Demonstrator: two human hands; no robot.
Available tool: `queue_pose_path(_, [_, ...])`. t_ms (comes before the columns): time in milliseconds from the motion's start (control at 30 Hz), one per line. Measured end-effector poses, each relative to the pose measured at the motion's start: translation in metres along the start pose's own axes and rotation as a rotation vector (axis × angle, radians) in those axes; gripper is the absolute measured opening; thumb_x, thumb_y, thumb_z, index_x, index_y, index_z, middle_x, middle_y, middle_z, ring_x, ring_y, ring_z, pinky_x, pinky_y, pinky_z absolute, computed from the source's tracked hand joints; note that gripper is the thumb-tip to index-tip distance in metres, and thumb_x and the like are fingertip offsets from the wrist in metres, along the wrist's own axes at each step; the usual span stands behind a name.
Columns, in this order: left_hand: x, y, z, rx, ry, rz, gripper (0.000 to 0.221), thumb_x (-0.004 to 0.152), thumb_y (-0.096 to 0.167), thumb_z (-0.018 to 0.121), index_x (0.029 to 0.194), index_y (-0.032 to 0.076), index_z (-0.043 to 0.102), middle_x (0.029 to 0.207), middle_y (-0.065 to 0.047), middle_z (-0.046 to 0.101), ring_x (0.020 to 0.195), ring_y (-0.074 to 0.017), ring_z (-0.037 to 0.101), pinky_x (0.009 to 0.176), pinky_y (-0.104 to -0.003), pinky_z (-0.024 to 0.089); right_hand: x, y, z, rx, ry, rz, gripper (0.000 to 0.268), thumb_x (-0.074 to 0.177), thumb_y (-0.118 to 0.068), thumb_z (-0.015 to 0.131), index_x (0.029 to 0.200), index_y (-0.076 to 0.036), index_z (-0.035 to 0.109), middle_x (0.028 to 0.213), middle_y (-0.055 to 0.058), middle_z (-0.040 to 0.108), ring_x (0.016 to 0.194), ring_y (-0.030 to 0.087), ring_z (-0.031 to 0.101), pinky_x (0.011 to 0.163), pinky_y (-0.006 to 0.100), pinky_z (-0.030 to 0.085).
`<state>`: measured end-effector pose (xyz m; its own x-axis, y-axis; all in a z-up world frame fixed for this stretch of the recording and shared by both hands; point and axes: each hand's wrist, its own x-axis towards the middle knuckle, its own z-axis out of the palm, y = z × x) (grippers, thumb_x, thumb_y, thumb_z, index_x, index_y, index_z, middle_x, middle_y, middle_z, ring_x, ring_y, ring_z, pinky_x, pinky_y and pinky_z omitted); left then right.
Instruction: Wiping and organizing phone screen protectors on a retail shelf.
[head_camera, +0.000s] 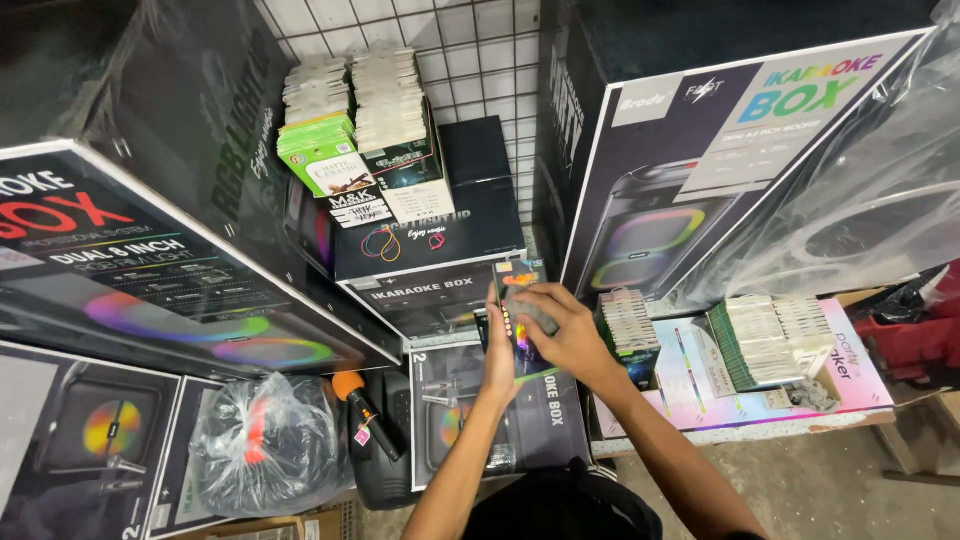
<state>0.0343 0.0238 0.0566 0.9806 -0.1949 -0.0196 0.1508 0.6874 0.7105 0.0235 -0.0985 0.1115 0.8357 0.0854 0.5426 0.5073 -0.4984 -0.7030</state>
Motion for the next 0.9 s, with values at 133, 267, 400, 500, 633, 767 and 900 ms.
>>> queue_pose_path(133, [-0.002, -0.003, -0.002, 0.057, 0.031, -0.002, 0.068, 0.104, 0.058, 0.029, 0.162, 0.022, 0.021, 0.153, -0.005, 0.047, 0.138, -0.0193, 0.049, 0.112, -0.034, 0.043, 0.009, 0.008, -0.006, -0.087, 0.103, 0.056, 0.031, 0.090, -0.010, 0.075, 0.120, -0.007, 0.071, 0.120, 0.015, 0.068, 0.108, 0.034, 0.070, 0.091, 0.038, 0.056])
queue_pose_path(267, [-0.001, 0.014, 0.011, 0.026, -0.062, 0.039, 0.068, 0.107, 0.055, 0.030, 0.162, 0.017, 0.021, 0.151, -0.012, 0.047, 0.136, -0.0247, 0.049, 0.111, -0.040, 0.044, 0.012, 0.010, -0.009, -0.115, 0.190, 0.098, 0.030, 0.089, -0.007, 0.073, 0.119, -0.006, 0.071, 0.117, 0.015, 0.069, 0.106, 0.035, 0.070, 0.092, 0.040, 0.056])
queue_pose_path(400, [0.000, -0.007, 0.002, 0.141, -0.017, -0.049, 0.068, 0.105, 0.054, 0.032, 0.163, 0.020, 0.020, 0.160, -0.005, 0.038, 0.146, -0.0198, 0.040, 0.118, -0.036, 0.035, 0.008, -0.003, -0.008, -0.081, 0.174, 0.113, 0.030, 0.089, -0.008, 0.075, 0.118, -0.005, 0.071, 0.117, 0.014, 0.069, 0.106, 0.034, 0.070, 0.090, 0.039, 0.056])
queue_pose_path(500, [-0.003, -0.013, 0.009, 0.224, -0.038, -0.039, 0.074, 0.104, 0.061, 0.029, 0.164, 0.019, 0.023, 0.164, -0.003, 0.034, 0.151, -0.0176, 0.033, 0.121, -0.032, 0.028, 0.012, -0.022, -0.009, -0.041, 0.164, 0.056, 0.031, 0.089, -0.007, 0.074, 0.120, -0.004, 0.070, 0.119, 0.015, 0.069, 0.110, 0.034, 0.069, 0.092, 0.039, 0.055])
queue_pose_path(633, [0.001, -0.039, -0.020, 0.012, -0.003, -0.166, 0.077, 0.105, 0.065, 0.027, 0.162, 0.013, 0.029, 0.161, -0.010, 0.041, 0.148, -0.0237, 0.040, 0.118, -0.038, 0.036, -0.001, -0.009, -0.005, 0.001, 0.066, -0.050, 0.029, 0.087, -0.007, 0.075, 0.116, -0.007, 0.073, 0.118, 0.014, 0.069, 0.110, 0.033, 0.070, 0.093, 0.038, 0.056])
queue_pose_path(767, [-0.003, -0.002, 0.004, -0.054, 0.000, -0.036, 0.069, 0.102, 0.059, 0.030, 0.162, 0.025, 0.023, 0.156, -0.007, 0.043, 0.141, -0.0236, 0.045, 0.115, -0.039, 0.040, 0.004, 0.000, -0.012, -0.033, 0.083, 0.054, 0.028, 0.087, -0.006, 0.073, 0.116, -0.008, 0.072, 0.118, 0.014, 0.069, 0.105, 0.032, 0.071, 0.089, 0.038, 0.058])
queue_pose_path(900, [-0.001, 0.003, 0.005, -0.077, -0.057, 0.035, 0.065, 0.107, 0.054, 0.031, 0.163, 0.023, 0.024, 0.152, -0.010, 0.047, 0.137, -0.0236, 0.050, 0.114, -0.040, 0.042, -0.003, -0.002, -0.007, -0.093, 0.120, 0.116, 0.031, 0.084, -0.005, 0.074, 0.115, -0.008, 0.073, 0.117, 0.013, 0.069, 0.102, 0.034, 0.071, 0.088, 0.039, 0.058])
